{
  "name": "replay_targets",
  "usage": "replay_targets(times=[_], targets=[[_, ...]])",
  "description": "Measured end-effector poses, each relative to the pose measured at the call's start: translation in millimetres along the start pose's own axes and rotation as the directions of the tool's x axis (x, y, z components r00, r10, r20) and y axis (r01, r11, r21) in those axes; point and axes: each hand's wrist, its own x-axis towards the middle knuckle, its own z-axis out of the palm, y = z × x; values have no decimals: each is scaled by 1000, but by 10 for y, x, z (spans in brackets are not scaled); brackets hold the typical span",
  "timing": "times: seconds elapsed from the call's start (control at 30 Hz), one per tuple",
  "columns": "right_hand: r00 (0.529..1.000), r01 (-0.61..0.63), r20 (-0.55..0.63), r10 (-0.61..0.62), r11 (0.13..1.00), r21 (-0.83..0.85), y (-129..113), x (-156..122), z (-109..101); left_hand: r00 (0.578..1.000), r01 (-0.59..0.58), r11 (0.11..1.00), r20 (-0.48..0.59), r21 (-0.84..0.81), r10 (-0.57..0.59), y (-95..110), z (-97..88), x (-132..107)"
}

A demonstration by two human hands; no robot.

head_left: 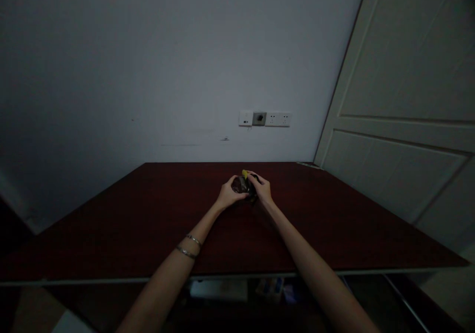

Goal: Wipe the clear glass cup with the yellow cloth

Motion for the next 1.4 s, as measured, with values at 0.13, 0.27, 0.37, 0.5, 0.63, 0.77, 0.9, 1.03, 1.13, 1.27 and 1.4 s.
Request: replay_targets(times=[0.13,0.27,0.37,0.5,0.63,0.77,0.9,1.03,1.13,1.27,1.4], targets=[[988,111,103,-111,994,6,-121,-68,25,997,79,943,11,-324,-79,-35,25,56],[976,162,145,-163,987,14,-158,-110,43,994,110,898,33,-427,-106,-25,11,63],[996,58,62,-63,995,81,-101,-66,30,992,120,910,70,-397,-101,14,11,38],[991,-106,-57,120,974,201,-21,1,5,993,93,937,99,-338,-63,55,36,7],[977,-162,-99,191,955,247,29,21,-2,992,94,951,108,-293,-65,53,49,1],[991,-78,-90,95,982,170,16,-15,19,992,120,956,73,-269,-105,44,41,6],[995,88,43,-90,996,28,-84,-87,33,980,201,928,73,-315,-188,47,28,1],[983,160,96,-157,987,-22,-133,-84,16,977,215,919,85,-332,-197,86,25,-20],[998,69,3,-69,998,6,-86,-21,-4,984,176,931,91,-320,-154,129,37,-32],[1000,-12,-23,13,999,38,-29,22,-19,988,150,950,83,-273,-132,127,50,-26],[979,163,132,-154,985,-59,-84,-53,-9,990,138,973,24,-184,-136,26,36,14]])
